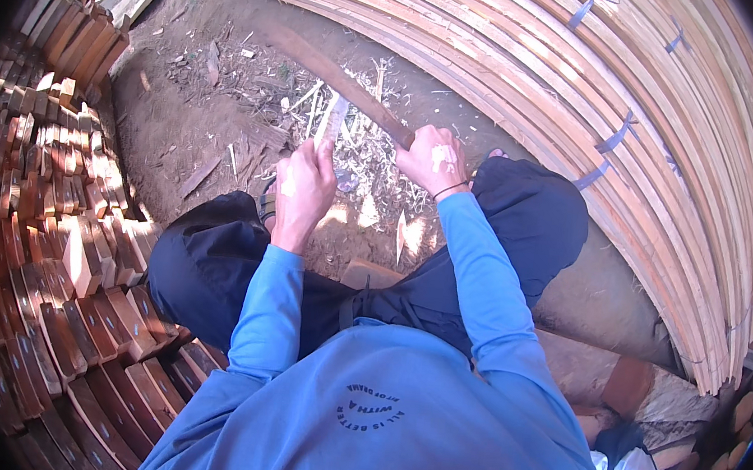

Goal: The person shaves thin strips of wood from a small piece using a long knife while sitting on the ground.

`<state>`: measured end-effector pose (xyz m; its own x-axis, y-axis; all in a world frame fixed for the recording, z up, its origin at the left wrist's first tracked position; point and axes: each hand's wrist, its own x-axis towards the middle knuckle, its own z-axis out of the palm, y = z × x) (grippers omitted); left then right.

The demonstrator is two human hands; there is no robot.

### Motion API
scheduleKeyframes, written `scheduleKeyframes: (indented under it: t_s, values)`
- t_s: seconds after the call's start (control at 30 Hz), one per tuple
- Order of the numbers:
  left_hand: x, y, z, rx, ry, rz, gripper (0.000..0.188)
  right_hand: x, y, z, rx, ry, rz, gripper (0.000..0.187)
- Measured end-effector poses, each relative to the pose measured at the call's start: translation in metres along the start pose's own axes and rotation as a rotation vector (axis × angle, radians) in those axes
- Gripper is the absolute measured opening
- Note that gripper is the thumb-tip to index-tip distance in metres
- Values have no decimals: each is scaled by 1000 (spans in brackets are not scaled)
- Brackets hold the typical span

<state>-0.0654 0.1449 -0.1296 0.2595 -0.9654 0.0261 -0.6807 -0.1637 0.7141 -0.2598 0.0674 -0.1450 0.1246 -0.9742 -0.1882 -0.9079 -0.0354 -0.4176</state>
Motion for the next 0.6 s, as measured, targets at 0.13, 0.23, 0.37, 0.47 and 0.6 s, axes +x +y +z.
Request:
scheduleKeyframes:
  t_s: [0.13, 0.23, 0.37, 0.47, 0.6]
  values:
    - [-11, 9, -2, -19, -21, 52, 30, 29, 18, -15, 165, 110, 169, 60]
    - [3, -23, 11, -238, -44, -13, 35, 17, 18, -20, 197, 92, 156, 56]
    - [8, -23, 15, -586, -244, -296, 43, -13, 8, -28, 130, 21, 19, 49]
    - [7, -23, 12, -591, -227, -327, 43, -34, 9, -29, 130, 17, -127, 41]
    - [6, -30, 17, -456, -109, -166, 40, -44, 15, -24, -10, -8, -89, 29]
